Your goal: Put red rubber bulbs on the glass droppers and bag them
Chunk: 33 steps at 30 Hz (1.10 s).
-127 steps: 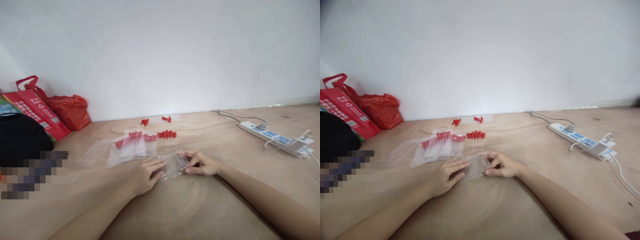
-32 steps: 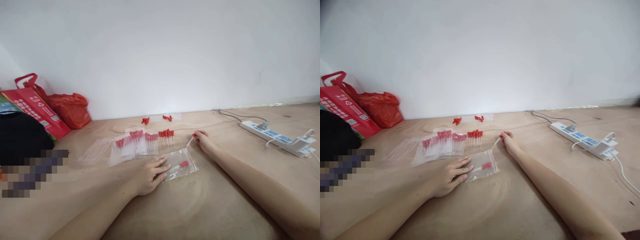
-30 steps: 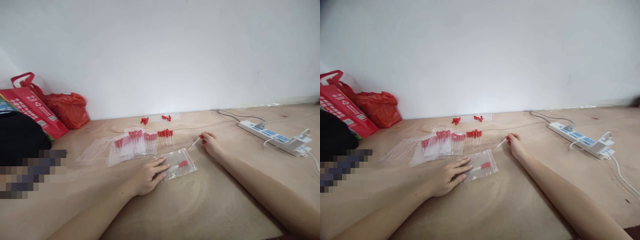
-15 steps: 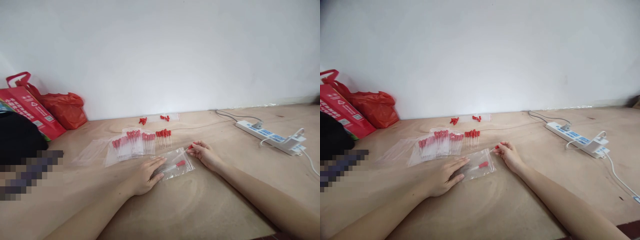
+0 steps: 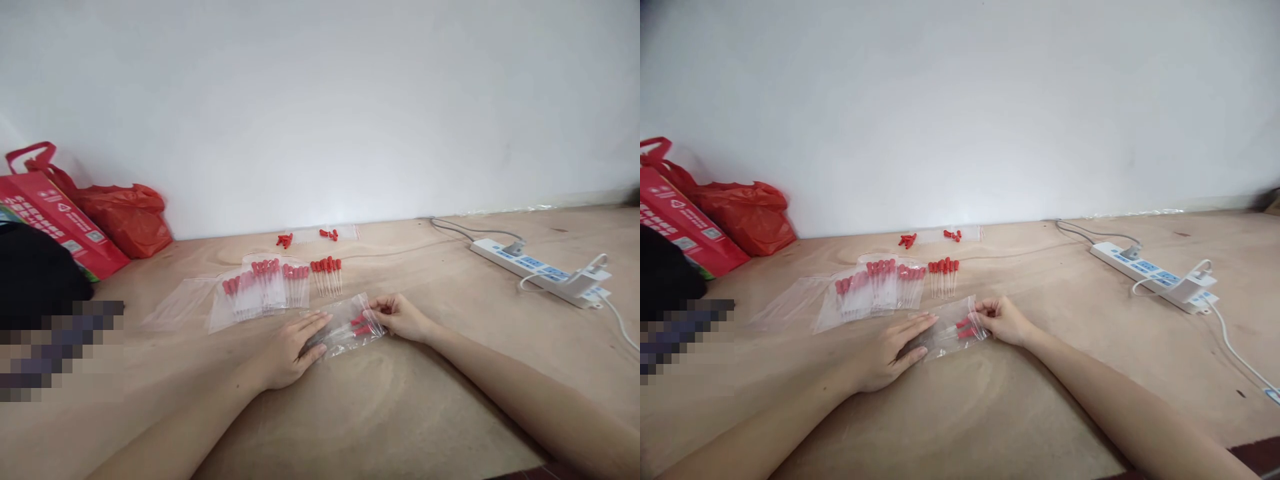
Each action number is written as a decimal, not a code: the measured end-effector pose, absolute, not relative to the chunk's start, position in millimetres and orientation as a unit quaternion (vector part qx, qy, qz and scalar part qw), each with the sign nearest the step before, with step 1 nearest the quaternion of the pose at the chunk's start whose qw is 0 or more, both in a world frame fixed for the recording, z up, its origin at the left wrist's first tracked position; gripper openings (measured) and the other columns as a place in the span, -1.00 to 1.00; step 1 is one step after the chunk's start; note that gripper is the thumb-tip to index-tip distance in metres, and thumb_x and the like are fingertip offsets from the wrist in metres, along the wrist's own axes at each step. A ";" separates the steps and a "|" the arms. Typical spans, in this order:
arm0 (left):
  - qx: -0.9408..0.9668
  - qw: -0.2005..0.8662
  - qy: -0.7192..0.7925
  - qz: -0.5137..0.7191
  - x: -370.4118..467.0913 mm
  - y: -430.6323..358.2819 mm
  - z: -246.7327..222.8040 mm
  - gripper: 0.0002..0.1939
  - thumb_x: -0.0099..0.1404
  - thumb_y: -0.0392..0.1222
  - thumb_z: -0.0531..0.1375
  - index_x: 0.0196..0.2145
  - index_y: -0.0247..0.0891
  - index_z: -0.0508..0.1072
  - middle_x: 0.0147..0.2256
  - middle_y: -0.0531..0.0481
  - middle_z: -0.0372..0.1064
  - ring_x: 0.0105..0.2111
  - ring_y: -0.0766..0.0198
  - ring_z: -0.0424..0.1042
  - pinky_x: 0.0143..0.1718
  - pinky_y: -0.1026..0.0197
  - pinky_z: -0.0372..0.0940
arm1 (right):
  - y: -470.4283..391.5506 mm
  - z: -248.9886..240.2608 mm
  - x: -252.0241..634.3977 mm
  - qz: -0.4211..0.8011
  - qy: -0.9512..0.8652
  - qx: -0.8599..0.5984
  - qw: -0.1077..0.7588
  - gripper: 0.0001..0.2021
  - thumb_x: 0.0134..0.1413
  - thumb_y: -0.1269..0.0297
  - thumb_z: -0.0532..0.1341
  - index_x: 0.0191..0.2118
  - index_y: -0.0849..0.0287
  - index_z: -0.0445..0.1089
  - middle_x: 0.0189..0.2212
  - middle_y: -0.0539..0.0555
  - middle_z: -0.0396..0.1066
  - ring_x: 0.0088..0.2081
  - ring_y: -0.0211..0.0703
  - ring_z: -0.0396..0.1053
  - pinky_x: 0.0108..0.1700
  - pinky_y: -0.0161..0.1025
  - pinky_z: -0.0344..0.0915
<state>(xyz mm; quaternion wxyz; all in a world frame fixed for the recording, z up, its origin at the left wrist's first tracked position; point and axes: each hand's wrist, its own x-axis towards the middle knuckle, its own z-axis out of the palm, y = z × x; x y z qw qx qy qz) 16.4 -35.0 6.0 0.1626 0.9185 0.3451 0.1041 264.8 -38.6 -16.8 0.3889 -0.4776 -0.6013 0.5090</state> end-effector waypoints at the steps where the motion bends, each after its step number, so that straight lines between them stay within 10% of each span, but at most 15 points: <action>1: 0.918 0.163 0.345 0.105 16.4 -35.0 5.9 -0.53 0.28 -0.08 -0.03 0.13 -0.20 0.09 0.13 -0.06 0.06 0.12 0.16 0.04 0.11 0.03 0.02 | -38.3 -17.7 265.4 0.502 -0.607 -0.484 0.381 -0.72 -0.18 0.05 0.21 -0.53 0.22 0.41 -0.70 -0.04 0.33 -0.73 -0.45 0.07 -0.70 -0.44 -0.02; 9: 0.923 0.168 0.331 0.100 14.9 -34.0 4.4 -0.57 0.30 -0.06 -0.05 0.11 -0.13 0.12 0.15 -0.01 0.02 0.14 0.18 0.00 0.12 0.04 0.01 | 9.7 -20.9 274.7 0.330 -0.591 -0.613 0.408 -0.77 -0.09 0.17 0.11 -0.49 0.22 0.39 -0.67 -0.04 0.32 -0.73 -0.42 0.07 -0.67 -0.41 0.06; 14: 0.925 0.167 0.327 0.099 14.9 -33.2 2.9 -0.59 0.30 -0.09 -0.04 0.08 -0.16 0.18 0.15 -0.03 0.01 0.14 0.18 -0.01 0.11 0.04 0.02 | 70.4 -20.6 264.5 0.241 -0.589 -0.651 0.414 -0.80 -0.14 0.21 0.17 -0.36 0.18 0.42 -0.42 0.06 0.40 -0.38 -0.20 0.32 -0.27 -0.27 0.22; 21: 0.923 0.166 0.330 0.108 15.8 -36.8 8.1 -0.62 0.28 -0.12 -0.02 0.05 -0.17 0.23 0.12 -0.05 0.06 0.12 0.17 0.05 0.10 0.03 0.04 | 105.3 -25.9 234.3 0.222 -0.571 -0.670 0.419 -0.80 -0.26 0.15 0.26 -0.45 0.14 0.43 -0.19 0.16 0.34 -0.03 0.07 0.17 0.00 -0.06 0.02; 33: 0.923 0.174 0.328 0.103 13.5 -33.3 3.0 -0.60 0.29 -0.09 -0.03 0.07 -0.15 0.19 0.14 -0.02 0.03 0.14 0.16 0.01 0.11 0.02 0.03 | 42.5 -29.2 310.3 0.307 -0.425 -0.567 0.635 -0.62 -0.16 -0.13 0.05 -0.42 0.10 0.07 -0.58 -0.11 0.28 -0.63 -0.41 0.16 -0.57 -0.42 0.13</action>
